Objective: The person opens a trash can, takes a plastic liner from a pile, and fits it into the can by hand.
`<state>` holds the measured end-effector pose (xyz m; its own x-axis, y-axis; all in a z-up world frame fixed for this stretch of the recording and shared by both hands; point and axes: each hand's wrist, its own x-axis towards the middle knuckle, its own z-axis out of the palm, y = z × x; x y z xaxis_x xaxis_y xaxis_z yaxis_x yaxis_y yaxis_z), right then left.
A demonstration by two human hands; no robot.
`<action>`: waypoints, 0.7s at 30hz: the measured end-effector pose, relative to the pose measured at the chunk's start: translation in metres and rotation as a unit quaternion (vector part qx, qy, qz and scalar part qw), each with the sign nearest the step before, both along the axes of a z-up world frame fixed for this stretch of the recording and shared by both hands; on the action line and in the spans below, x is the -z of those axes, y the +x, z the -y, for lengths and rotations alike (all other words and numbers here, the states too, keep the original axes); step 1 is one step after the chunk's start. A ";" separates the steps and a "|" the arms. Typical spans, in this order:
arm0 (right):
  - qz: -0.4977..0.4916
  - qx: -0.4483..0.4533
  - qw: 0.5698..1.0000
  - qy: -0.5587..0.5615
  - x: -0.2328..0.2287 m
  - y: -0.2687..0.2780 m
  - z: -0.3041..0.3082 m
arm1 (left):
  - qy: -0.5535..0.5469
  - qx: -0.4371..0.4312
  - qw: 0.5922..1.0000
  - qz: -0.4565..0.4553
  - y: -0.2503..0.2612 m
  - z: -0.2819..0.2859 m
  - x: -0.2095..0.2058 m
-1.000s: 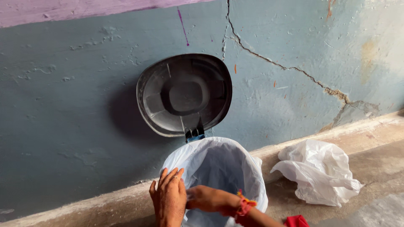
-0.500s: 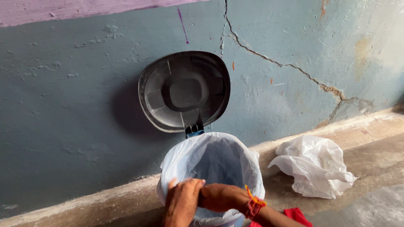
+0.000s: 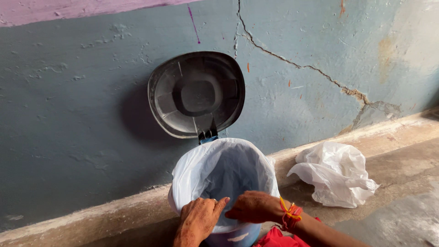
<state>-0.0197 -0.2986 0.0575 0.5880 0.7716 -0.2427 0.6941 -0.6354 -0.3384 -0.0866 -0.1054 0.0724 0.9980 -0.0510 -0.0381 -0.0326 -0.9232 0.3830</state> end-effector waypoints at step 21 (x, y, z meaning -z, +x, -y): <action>0.049 -0.068 0.996 0.017 -0.036 -0.040 0.044 | -0.090 0.111 0.986 -0.084 -0.038 0.041 -0.018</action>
